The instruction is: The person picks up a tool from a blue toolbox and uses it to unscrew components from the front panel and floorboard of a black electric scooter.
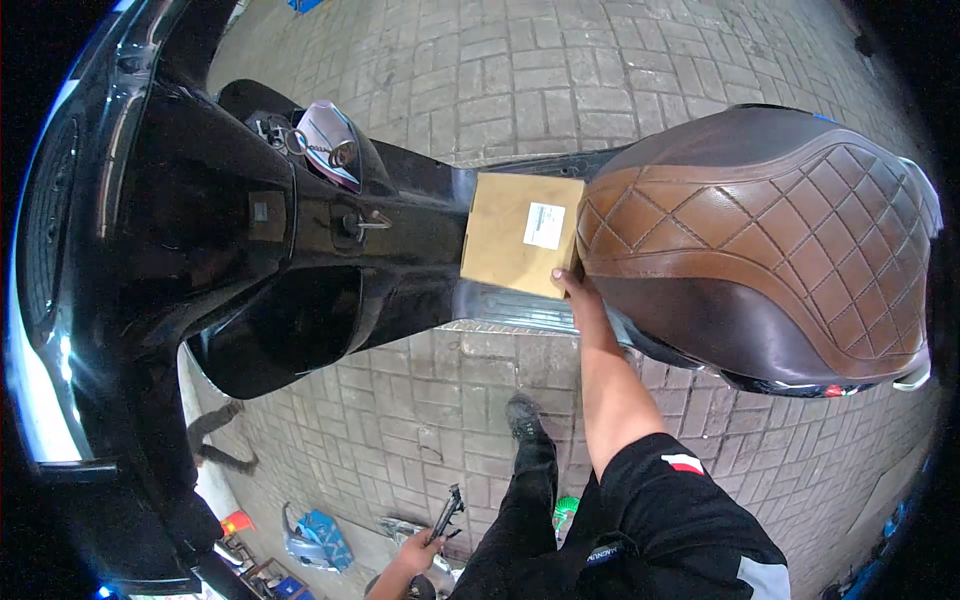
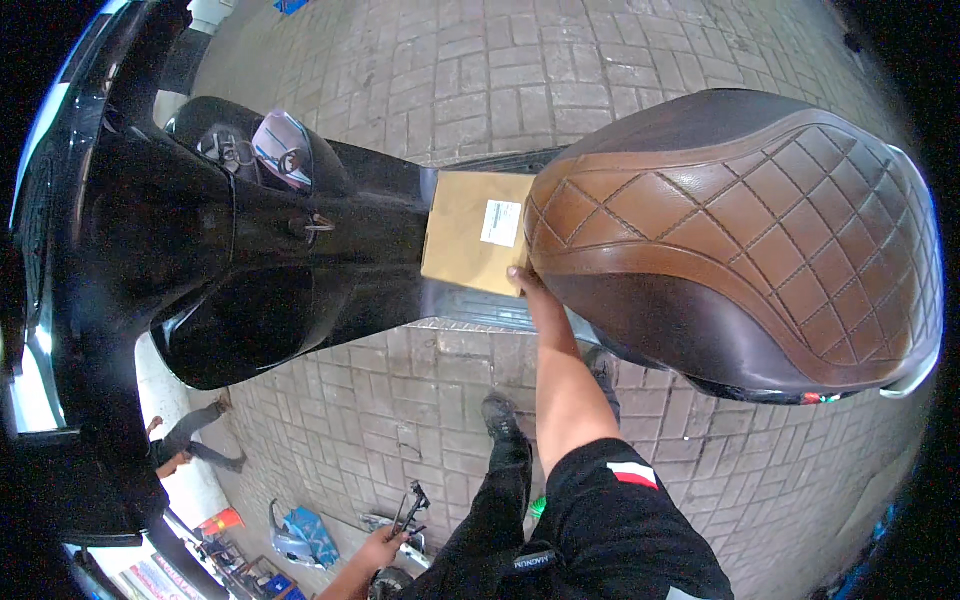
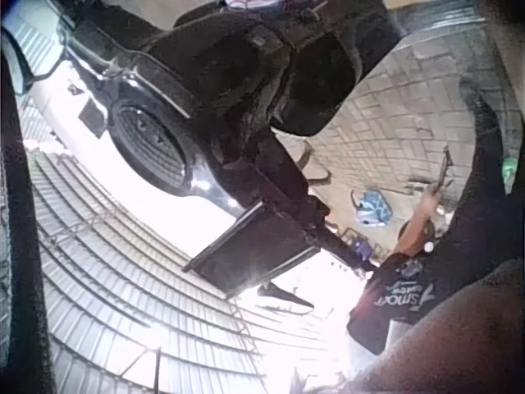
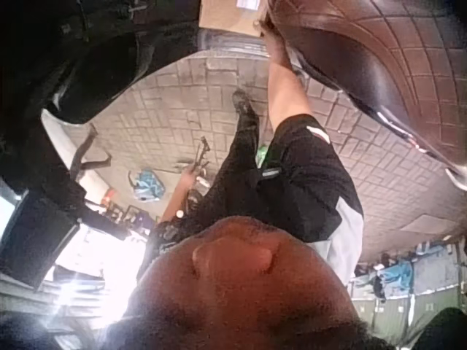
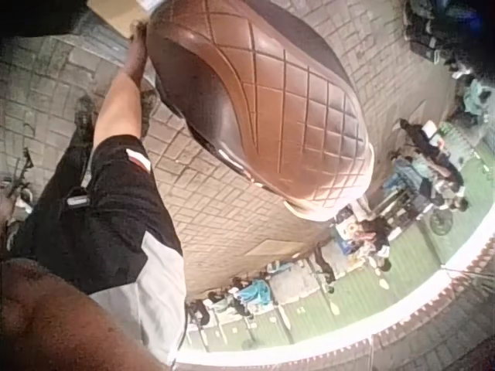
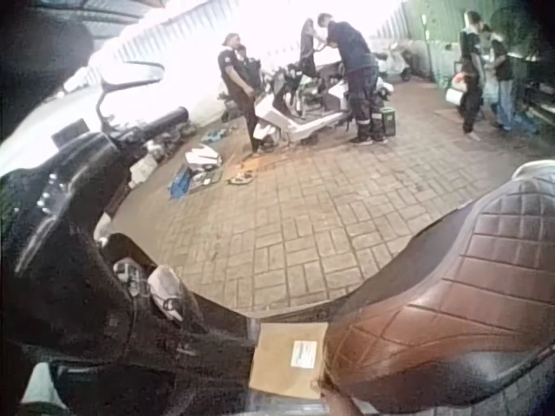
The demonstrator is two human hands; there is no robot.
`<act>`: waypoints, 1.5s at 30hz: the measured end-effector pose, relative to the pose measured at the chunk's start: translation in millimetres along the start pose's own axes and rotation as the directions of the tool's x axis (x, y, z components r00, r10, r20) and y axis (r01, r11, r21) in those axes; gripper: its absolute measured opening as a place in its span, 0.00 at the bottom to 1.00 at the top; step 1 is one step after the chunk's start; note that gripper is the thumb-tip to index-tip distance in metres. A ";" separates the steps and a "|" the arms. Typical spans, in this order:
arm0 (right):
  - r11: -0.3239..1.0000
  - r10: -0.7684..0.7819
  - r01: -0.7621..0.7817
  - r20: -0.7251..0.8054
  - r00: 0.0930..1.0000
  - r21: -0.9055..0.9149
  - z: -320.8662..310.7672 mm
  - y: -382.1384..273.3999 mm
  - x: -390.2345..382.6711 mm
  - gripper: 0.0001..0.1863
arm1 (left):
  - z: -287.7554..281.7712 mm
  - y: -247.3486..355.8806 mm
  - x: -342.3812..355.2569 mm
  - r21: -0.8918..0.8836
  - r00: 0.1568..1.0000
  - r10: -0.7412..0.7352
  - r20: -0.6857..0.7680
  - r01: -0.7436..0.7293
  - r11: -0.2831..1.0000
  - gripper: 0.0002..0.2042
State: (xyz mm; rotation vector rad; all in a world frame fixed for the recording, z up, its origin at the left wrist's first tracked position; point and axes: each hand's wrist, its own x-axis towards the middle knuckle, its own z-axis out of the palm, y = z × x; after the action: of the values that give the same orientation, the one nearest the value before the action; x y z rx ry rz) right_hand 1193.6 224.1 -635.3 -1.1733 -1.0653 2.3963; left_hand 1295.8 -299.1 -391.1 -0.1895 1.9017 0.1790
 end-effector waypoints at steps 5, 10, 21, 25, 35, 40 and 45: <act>0.986 0.110 -0.092 -0.122 0.986 0.142 -9.9 24.9 -71.7 0.49 | -8.7 21.6 -6.3 0.143 1.000 -0.015 -0.017 0.017 0.990 0.18; 0.943 0.131 -0.160 0.116 0.985 0.291 -27.5 36.3 -160.4 0.56 | -7.5 8.1 -12.6 0.069 0.998 -0.030 -0.050 0.034 0.997 0.19; 0.920 0.271 -0.372 0.485 0.832 0.125 -88.0 -98.7 -317.0 0.52 | -31.7 -2.9 -10.4 0.436 0.902 0.420 0.097 -0.418 0.797 0.18; 0.899 0.247 -0.382 0.472 0.846 0.214 -96.6 -199.0 -332.3 0.43 | -40.0 9.5 9.8 0.506 0.951 0.303 0.062 -0.291 0.812 0.23; 0.894 -0.397 0.404 -0.073 0.915 0.192 -231.3 -423.0 -357.0 0.39 | -17.4 214.3 -60.0 0.404 0.854 0.502 -0.135 -0.415 0.815 0.20; 0.982 -0.168 0.188 -0.310 0.936 0.035 -283.3 -457.3 -365.0 0.42 | -8.0 254.6 -77.0 0.261 0.780 0.605 -0.162 -0.557 0.788 0.17; 0.983 -0.163 0.114 -0.395 0.904 -0.144 -273.8 -459.8 -351.9 0.41 | -1.5 272.9 -83.5 0.169 0.754 0.616 -0.228 -0.592 0.788 0.16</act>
State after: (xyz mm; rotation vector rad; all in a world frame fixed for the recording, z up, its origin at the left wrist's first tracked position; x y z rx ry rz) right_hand 1592.8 497.3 -215.5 -1.4960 -1.1147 1.8872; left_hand 1262.1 -29.6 -303.3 0.5061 2.1881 0.5316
